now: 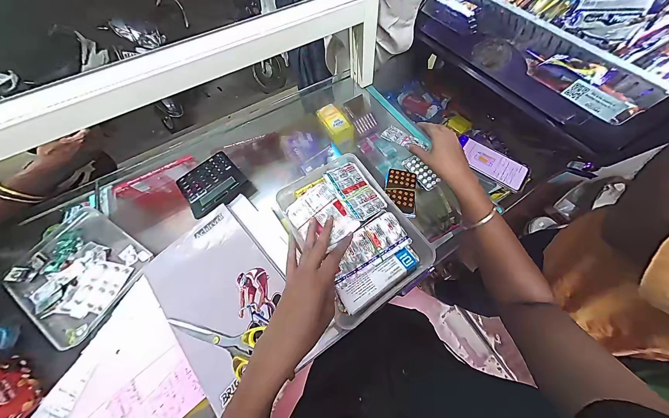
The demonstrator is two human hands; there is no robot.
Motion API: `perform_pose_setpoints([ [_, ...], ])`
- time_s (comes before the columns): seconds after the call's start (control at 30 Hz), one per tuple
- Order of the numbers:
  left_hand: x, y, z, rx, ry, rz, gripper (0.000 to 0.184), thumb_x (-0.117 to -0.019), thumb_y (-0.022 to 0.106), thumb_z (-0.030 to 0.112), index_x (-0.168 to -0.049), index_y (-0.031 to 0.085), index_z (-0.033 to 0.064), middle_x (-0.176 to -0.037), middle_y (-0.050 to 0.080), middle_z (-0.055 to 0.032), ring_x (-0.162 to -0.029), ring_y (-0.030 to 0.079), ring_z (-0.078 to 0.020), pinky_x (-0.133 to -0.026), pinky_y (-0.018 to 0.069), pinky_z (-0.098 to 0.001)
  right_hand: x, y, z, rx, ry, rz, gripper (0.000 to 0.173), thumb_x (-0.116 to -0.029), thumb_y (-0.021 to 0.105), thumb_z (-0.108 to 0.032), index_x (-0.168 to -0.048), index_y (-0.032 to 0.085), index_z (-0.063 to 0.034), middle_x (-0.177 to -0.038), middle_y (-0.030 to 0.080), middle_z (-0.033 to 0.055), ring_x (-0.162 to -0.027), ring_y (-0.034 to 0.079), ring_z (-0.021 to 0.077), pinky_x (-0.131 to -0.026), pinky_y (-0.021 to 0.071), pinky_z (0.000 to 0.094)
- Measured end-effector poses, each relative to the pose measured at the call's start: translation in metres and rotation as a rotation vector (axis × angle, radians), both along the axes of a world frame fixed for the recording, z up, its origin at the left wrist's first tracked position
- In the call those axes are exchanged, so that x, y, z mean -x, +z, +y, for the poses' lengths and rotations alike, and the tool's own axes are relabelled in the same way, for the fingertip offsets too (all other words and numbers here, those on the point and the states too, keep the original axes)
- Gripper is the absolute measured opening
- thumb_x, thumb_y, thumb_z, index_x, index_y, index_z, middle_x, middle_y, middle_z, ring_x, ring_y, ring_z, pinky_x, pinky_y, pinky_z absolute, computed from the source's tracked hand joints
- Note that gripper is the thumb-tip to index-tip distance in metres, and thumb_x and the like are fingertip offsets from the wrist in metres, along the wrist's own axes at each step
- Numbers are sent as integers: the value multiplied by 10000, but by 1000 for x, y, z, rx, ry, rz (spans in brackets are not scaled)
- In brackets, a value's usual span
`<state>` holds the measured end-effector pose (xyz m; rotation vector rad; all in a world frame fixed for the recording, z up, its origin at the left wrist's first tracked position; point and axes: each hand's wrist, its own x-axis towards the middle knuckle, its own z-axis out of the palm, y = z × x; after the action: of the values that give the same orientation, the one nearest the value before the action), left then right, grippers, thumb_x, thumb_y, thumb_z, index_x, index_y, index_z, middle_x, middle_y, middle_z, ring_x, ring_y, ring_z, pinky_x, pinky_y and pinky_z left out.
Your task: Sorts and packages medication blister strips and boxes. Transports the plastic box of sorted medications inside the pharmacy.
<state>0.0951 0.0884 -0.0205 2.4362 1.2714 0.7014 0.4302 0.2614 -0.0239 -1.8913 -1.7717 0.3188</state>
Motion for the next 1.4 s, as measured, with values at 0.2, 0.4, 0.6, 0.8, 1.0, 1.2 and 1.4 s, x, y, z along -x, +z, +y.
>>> perform_pose_setpoints([
  [0.2,11,-6,-4,22,5,-108,629,-895,445,-20,-1481,546,184,-1616,375,-173,-1522,262,-430,-1155,165,-757,5,0,-69,279,34,-55,874,-847,841,-155,-1575,366,-66,-1444,475,349,-1285,464,601,-969,403,764],
  [0.4,19,-6,-2,82,168,-263,525,-1052,451,240,-1560,414,113,-1676,224,-184,-1560,175,-365,-1233,235,-575,-14,15,-69,124,-27,80,743,-850,844,-220,-1482,486,-63,-1290,613,320,-1173,583,541,-934,435,738],
  [0.6,8,-11,-8,317,231,-654,697,-1068,472,317,-1629,165,38,-1697,96,-200,-1558,206,-248,-1245,273,-439,65,61,-139,-61,271,455,704,-791,790,-287,-1403,512,-78,-1308,619,90,-1134,634,166,-890,578,373],
  [0.8,-1,-11,-8,488,379,-1040,698,-1018,366,235,-1628,83,44,-1666,205,-191,-1517,292,-187,-1201,329,-356,167,29,-163,-97,453,99,528,-854,756,-506,-1138,733,-62,-1285,628,206,-1156,607,379,-925,541,501],
  [1.0,-5,-18,-9,572,327,-1073,759,-980,447,131,-1628,65,26,-1674,182,-188,-1513,300,-164,-1200,337,-300,63,29,-112,-132,190,87,464,-948,705,-306,-1318,634,-35,-1384,585,220,-1293,543,413,-1031,460,602],
  [1.2,-12,-18,-6,569,352,-1105,782,-951,428,79,-1628,38,42,-1665,195,-187,-1484,346,-143,-1173,367,-281,22,-11,-54,412,410,-31,1219,-655,965,-214,-1640,247,-192,-1627,241,301,-1486,213,549,-1137,181,770],
  [1.4,-18,-16,1,650,406,-1172,764,-967,453,70,-1637,90,123,-1620,323,-125,-1380,482,-121,-1103,456,-288,10,46,-88,-35,214,161,1074,-712,866,-348,-1599,306,-119,-1516,426,246,-1352,463,414,-1045,428,620],
])
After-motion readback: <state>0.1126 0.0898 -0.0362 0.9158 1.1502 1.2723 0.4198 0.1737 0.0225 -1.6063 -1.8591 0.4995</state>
